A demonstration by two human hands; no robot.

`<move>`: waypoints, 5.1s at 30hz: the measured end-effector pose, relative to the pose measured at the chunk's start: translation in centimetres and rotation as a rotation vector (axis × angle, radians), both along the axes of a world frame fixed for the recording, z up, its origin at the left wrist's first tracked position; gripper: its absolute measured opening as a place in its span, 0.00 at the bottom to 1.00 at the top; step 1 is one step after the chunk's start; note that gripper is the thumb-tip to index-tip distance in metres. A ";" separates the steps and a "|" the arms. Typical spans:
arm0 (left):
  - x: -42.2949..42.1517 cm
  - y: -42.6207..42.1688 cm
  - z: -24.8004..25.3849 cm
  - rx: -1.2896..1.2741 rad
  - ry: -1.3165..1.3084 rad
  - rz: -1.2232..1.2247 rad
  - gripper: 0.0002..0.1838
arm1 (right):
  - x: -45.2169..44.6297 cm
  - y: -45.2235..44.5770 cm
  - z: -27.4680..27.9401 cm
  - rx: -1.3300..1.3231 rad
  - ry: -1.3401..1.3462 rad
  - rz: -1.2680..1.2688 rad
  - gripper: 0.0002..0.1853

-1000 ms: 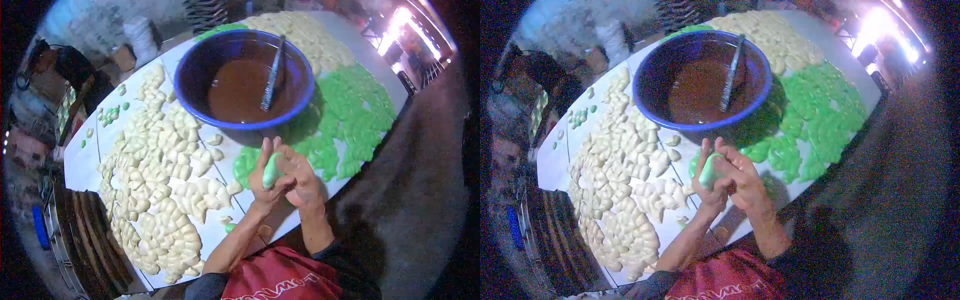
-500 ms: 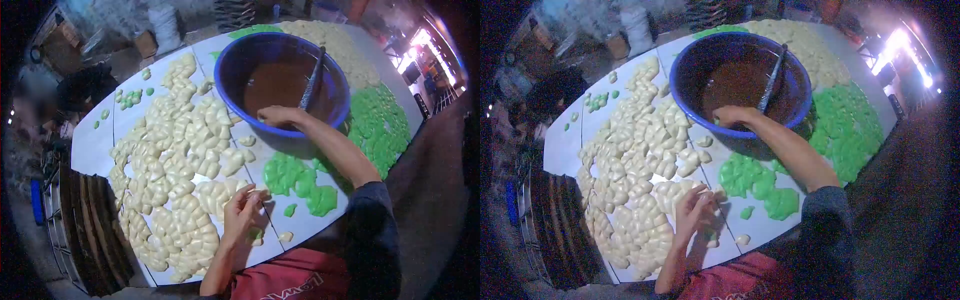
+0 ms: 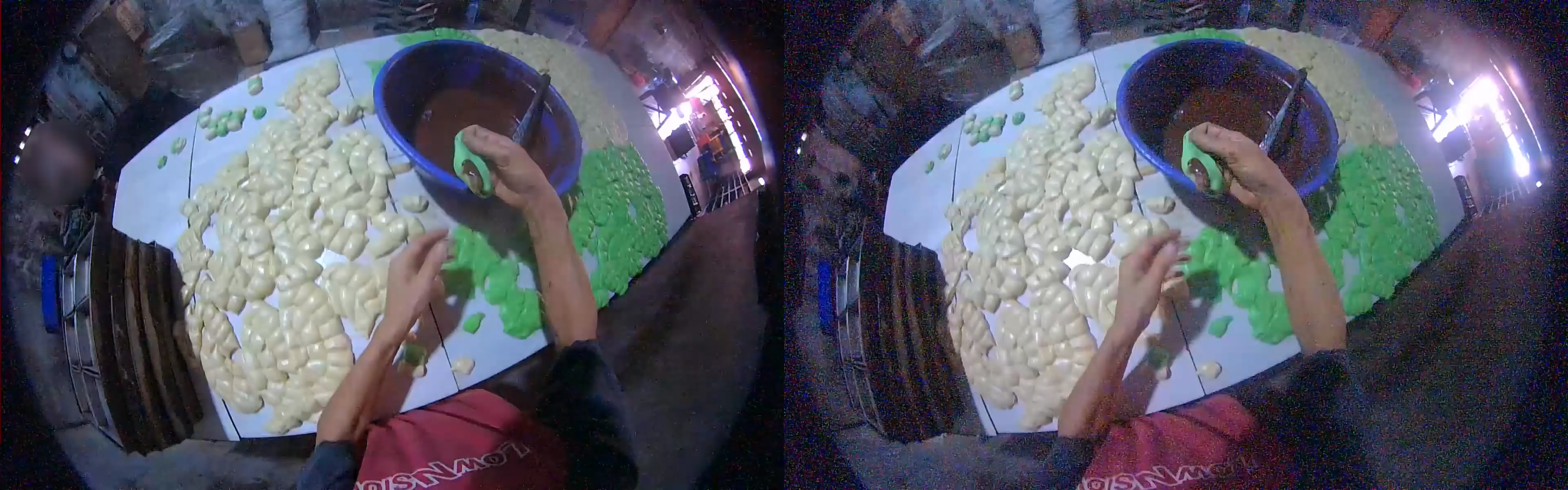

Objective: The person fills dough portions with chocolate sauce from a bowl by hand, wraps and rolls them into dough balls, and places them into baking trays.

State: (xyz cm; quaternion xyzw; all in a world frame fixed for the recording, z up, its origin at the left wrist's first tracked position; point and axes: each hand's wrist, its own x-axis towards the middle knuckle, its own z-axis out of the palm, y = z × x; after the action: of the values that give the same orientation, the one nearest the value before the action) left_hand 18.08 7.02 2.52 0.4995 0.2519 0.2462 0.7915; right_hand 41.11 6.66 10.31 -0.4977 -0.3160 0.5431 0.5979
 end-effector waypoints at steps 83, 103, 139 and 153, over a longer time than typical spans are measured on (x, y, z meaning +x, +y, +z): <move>-14.8 -13.2 -5.9 0.630 0.603 0.158 0.25 | -21.5 -18.2 -13.1 -0.397 -0.630 0.107 0.14; -37.8 -3.9 5.6 0.679 0.757 0.713 0.23 | -42.9 -0.3 -2.1 0.082 -0.670 0.629 0.15; -0.2 -8.4 -0.3 1.139 0.264 -0.371 0.24 | -3.7 -27.5 -13.5 -0.440 -1.438 -0.352 0.17; 7.9 -8.6 -5.6 1.475 0.245 -0.461 0.12 | -1.8 -30.1 -12.0 -0.262 -1.104 -0.389 0.12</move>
State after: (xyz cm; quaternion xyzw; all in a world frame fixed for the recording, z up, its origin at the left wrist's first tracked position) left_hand 26.03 -1.58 -3.09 0.9597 -0.0012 0.1223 0.2529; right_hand 39.27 -23.43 -1.68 -0.8245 -0.4136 0.1191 0.3673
